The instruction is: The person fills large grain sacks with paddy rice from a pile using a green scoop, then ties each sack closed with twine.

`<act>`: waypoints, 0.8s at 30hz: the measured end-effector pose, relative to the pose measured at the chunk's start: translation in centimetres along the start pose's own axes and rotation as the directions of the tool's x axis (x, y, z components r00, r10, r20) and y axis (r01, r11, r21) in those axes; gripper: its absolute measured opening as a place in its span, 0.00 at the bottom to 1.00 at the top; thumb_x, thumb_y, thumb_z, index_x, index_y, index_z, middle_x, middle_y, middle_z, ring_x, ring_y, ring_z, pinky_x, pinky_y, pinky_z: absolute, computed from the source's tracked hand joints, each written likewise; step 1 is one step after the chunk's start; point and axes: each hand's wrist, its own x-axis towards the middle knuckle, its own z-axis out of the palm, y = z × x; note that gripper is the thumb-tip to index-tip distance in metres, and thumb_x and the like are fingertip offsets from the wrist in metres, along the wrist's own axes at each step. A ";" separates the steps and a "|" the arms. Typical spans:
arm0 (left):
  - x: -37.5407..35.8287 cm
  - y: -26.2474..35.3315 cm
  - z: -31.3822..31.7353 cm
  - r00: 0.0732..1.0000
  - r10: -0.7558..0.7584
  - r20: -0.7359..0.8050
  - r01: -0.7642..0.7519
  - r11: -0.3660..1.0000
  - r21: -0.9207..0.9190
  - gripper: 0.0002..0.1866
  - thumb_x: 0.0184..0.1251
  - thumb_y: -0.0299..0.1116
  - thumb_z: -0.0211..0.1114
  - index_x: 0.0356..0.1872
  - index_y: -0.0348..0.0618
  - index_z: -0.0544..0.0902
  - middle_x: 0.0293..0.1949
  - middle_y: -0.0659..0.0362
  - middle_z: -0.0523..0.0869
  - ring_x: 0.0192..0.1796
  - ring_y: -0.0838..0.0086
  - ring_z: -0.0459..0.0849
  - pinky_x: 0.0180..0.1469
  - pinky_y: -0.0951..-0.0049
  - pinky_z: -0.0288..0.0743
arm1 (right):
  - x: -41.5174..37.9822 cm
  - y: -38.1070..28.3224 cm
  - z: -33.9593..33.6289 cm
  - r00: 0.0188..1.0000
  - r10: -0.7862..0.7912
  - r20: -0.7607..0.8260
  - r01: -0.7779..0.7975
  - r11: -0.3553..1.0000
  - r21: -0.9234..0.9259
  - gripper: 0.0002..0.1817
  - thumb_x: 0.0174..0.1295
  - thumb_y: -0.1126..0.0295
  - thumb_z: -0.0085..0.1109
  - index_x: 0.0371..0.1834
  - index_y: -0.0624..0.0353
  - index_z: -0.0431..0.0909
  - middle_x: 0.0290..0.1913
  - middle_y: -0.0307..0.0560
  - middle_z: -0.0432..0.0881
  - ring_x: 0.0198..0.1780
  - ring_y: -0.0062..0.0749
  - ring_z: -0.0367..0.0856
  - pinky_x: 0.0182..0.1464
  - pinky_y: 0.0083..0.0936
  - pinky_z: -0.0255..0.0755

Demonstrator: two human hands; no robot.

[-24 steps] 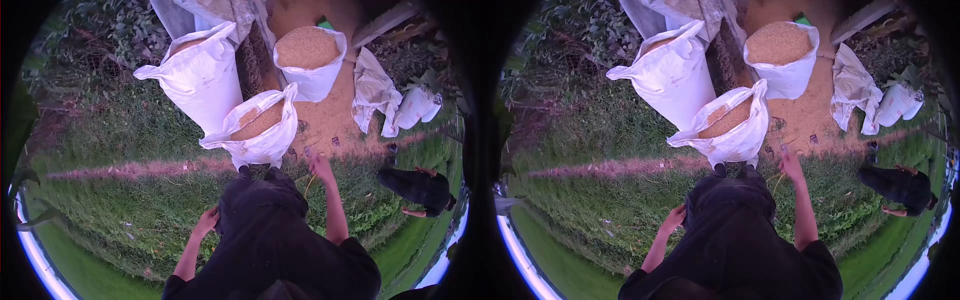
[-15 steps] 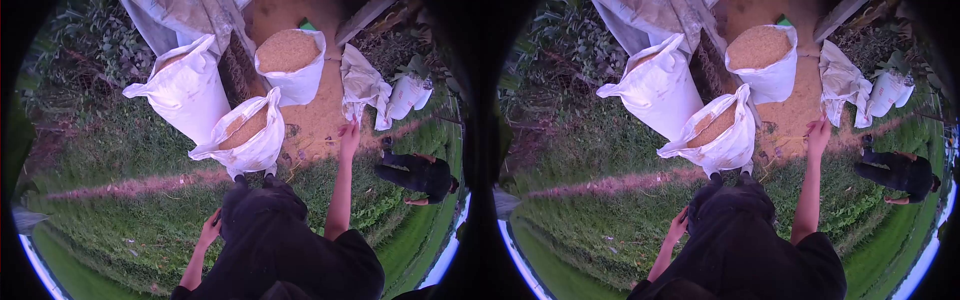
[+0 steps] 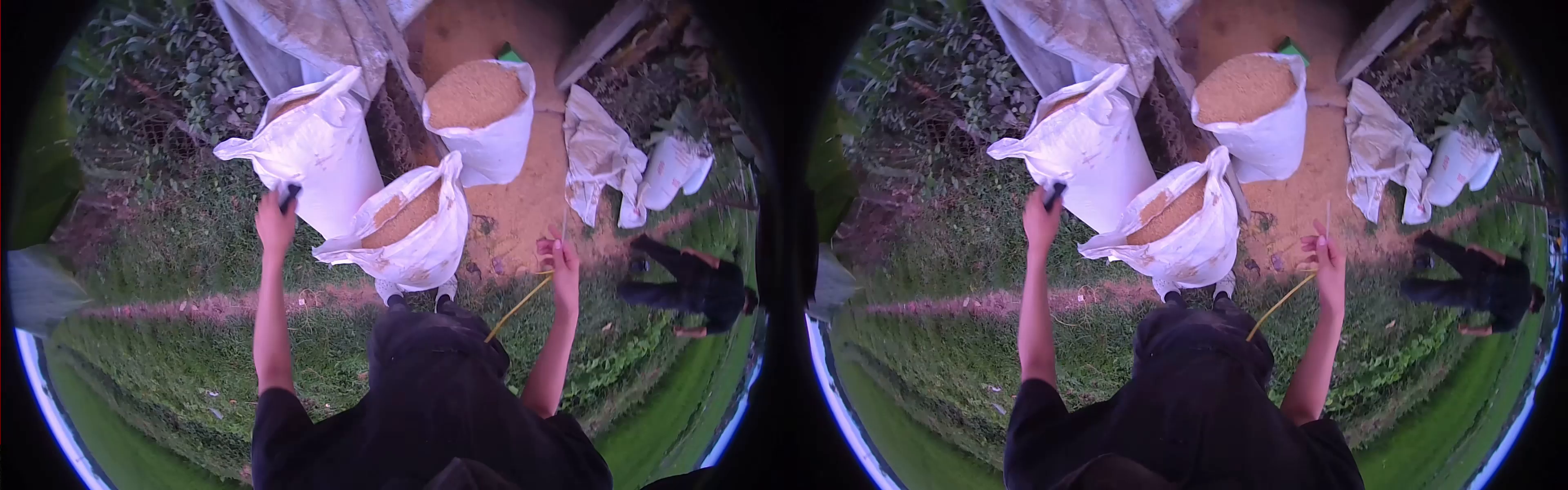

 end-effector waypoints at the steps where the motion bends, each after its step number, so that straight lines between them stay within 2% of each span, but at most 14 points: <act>1: 3.0 -0.1 1.3 0.994 0.046 -0.097 -0.043 0.998 0.039 0.30 0.59 0.43 0.70 0.63 0.46 0.74 0.50 0.49 0.81 0.51 0.52 0.80 0.50 0.52 0.73 | -0.8 -0.1 -0.7 1.000 0.013 -0.024 -0.013 1.000 0.000 0.22 0.77 0.63 0.43 0.68 0.59 0.70 0.43 0.42 0.84 0.39 0.21 0.78 0.45 0.22 0.74; 2: 6.0 -0.1 2.5 0.996 0.017 -0.092 -0.018 1.000 -0.001 0.31 0.61 0.44 0.67 0.66 0.54 0.71 0.54 0.53 0.81 0.54 0.54 0.79 0.53 0.46 0.70 | -1.3 -0.2 -1.6 0.997 -0.039 -0.059 0.038 0.999 -0.027 0.22 0.77 0.63 0.43 0.68 0.60 0.69 0.44 0.43 0.84 0.40 0.22 0.79 0.47 0.22 0.75; 7: 16.0 -0.2 6.5 0.990 -0.006 -0.141 0.023 0.993 0.120 0.34 0.58 0.41 0.70 0.68 0.57 0.69 0.58 0.58 0.80 0.62 0.57 0.76 0.59 0.41 0.65 | -4.5 -2.4 -3.0 0.920 -0.170 -0.352 0.186 0.982 0.013 0.22 0.77 0.64 0.43 0.69 0.62 0.68 0.45 0.47 0.84 0.45 0.25 0.82 0.51 0.20 0.76; 9: 19.4 -4.5 11.1 1.000 -0.013 -0.027 0.013 1.000 0.015 0.35 0.58 0.40 0.69 0.69 0.56 0.68 0.60 0.57 0.78 0.64 0.55 0.73 0.61 0.39 0.63 | -5.8 -2.5 -3.5 0.893 -0.151 -0.423 0.184 0.982 0.038 0.21 0.78 0.65 0.42 0.69 0.60 0.68 0.42 0.44 0.85 0.39 0.20 0.82 0.43 0.16 0.75; 11: 19.8 -6.0 12.6 0.996 -0.015 0.086 0.022 0.996 -0.081 0.35 0.59 0.40 0.68 0.69 0.56 0.68 0.63 0.56 0.76 0.67 0.54 0.71 0.63 0.37 0.61 | -6.9 -1.4 -5.1 0.874 -0.130 -0.467 0.058 0.985 -0.165 0.20 0.78 0.65 0.41 0.69 0.56 0.69 0.40 0.40 0.85 0.29 0.13 0.77 0.32 0.12 0.69; 12: 19.3 -5.3 12.5 0.999 -0.016 0.045 0.016 1.000 0.009 0.35 0.60 0.40 0.67 0.70 0.55 0.67 0.65 0.55 0.74 0.68 0.50 0.68 0.65 0.36 0.59 | -6.7 0.4 -5.5 0.846 -0.178 -0.502 0.076 0.973 -0.217 0.20 0.77 0.66 0.42 0.68 0.55 0.71 0.36 0.37 0.85 0.21 0.09 0.69 0.23 0.12 0.60; 15: 17.0 -0.7 10.2 1.000 -0.017 0.008 0.015 0.984 0.179 0.35 0.63 0.42 0.64 0.71 0.49 0.64 0.70 0.49 0.67 0.71 0.42 0.62 0.66 0.33 0.56 | -7.3 0.8 -4.0 0.839 -0.156 -0.521 -0.050 0.932 -0.360 0.20 0.76 0.67 0.44 0.67 0.56 0.72 0.33 0.36 0.85 0.19 0.09 0.63 0.21 0.12 0.57; 17: 14.3 4.0 8.8 0.900 0.127 -0.417 -0.142 0.990 -0.006 0.34 0.65 0.43 0.64 0.69 0.40 0.66 0.69 0.44 0.68 0.70 0.41 0.64 0.68 0.37 0.56 | -6.5 1.7 -1.9 0.857 -0.125 -0.500 -0.039 0.952 -0.305 0.20 0.75 0.67 0.44 0.68 0.56 0.71 0.31 0.34 0.84 0.20 0.09 0.62 0.22 0.13 0.57; 18: 12.9 5.7 8.7 0.952 0.174 -0.252 -0.228 0.952 -0.203 0.30 0.66 0.40 0.64 0.65 0.33 0.70 0.65 0.41 0.72 0.69 0.44 0.67 0.70 0.45 0.57 | -6.0 1.8 -0.7 0.873 -0.087 -0.479 -0.060 0.957 -0.282 0.20 0.75 0.66 0.44 0.68 0.56 0.71 0.30 0.34 0.83 0.22 0.10 0.65 0.24 0.13 0.59; 19: 8.6 11.4 5.6 0.964 0.173 -0.201 -0.259 0.781 -0.569 0.25 0.66 0.35 0.65 0.61 0.34 0.74 0.60 0.40 0.77 0.68 0.49 0.70 0.69 0.55 0.61 | -5.2 2.4 0.5 0.892 -0.120 -0.437 -0.021 0.952 -0.304 0.20 0.75 0.67 0.44 0.68 0.56 0.71 0.30 0.34 0.83 0.24 0.12 0.67 0.27 0.15 0.62; 20: 4.3 15.9 2.1 0.975 0.222 0.025 -0.135 0.675 -0.725 0.23 0.67 0.33 0.64 0.60 0.34 0.75 0.59 0.42 0.78 0.68 0.54 0.70 0.68 0.60 0.63 | -4.3 2.7 2.0 0.907 -0.157 -0.390 0.025 0.946 -0.324 0.20 0.75 0.67 0.44 0.68 0.57 0.72 0.30 0.35 0.83 0.26 0.14 0.69 0.30 0.17 0.65; 21: 0.6 19.2 -0.2 0.866 0.495 0.067 -0.252 0.548 -0.798 0.25 0.67 0.33 0.64 0.63 0.36 0.73 0.64 0.43 0.75 0.70 0.53 0.69 0.69 0.61 0.62 | -3.7 2.1 3.7 0.922 -0.165 -0.350 0.038 0.939 -0.341 0.20 0.75 0.67 0.44 0.67 0.57 0.72 0.30 0.35 0.82 0.28 0.16 0.70 0.34 0.17 0.66; 22: -3.1 21.4 1.3 0.864 0.498 0.082 -0.207 0.498 -0.842 0.27 0.65 0.33 0.65 0.66 0.40 0.72 0.67 0.47 0.72 0.71 0.54 0.67 0.71 0.58 0.59 | -3.1 1.5 5.4 0.938 -0.171 -0.301 0.054 0.932 -0.359 0.20 0.75 0.68 0.44 0.67 0.57 0.72 0.30 0.35 0.81 0.30 0.17 0.71 0.38 0.18 0.68; 24: -7.4 26.0 -2.3 0.713 0.701 0.030 -0.559 0.593 -0.580 0.28 0.66 0.35 0.64 0.67 0.43 0.71 0.67 0.50 0.71 0.69 0.53 0.69 0.72 0.55 0.56 | -1.7 0.5 8.3 0.957 -0.189 -0.221 0.107 0.935 -0.338 0.20 0.75 0.68 0.45 0.66 0.59 0.73 0.29 0.37 0.81 0.29 0.18 0.71 0.37 0.19 0.67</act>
